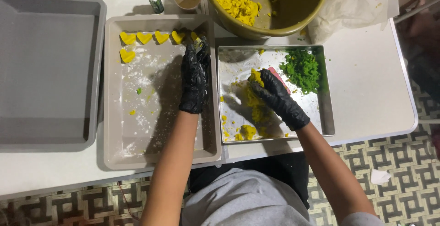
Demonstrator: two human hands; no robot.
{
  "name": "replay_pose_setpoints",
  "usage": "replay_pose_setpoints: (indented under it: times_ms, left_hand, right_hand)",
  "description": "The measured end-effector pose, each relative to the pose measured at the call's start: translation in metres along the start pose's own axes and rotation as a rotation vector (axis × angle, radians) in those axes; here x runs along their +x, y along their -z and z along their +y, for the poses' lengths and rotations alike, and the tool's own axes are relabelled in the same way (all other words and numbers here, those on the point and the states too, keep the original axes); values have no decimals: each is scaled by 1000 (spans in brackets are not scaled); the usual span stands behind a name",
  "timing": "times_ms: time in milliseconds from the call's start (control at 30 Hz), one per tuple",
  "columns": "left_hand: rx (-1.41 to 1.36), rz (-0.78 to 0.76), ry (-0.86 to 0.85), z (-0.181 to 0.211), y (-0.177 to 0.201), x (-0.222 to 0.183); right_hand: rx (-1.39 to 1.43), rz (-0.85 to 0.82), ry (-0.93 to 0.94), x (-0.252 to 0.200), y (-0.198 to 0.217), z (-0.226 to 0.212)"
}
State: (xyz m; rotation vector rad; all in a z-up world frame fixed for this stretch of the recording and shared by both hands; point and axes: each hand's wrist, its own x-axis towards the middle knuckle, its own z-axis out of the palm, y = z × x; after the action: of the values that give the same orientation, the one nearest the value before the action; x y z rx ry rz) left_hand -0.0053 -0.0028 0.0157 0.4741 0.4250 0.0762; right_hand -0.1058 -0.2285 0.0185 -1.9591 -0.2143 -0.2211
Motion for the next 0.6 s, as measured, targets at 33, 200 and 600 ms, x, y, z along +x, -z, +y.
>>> replay_pose_setpoints:
  times_ms: [33, 200, 600]
  left_hand:
    - [4, -9, 12, 2, -3, -5]
    - [51, -12, 0, 0, 3, 7]
    - [1, -12, 24, 2, 4, 3]
  right_hand:
    - [109, -46, -14, -7, 13, -14]
    - [190, 22, 24, -17, 4, -92]
    - [67, -159, -390, -6, 56, -191]
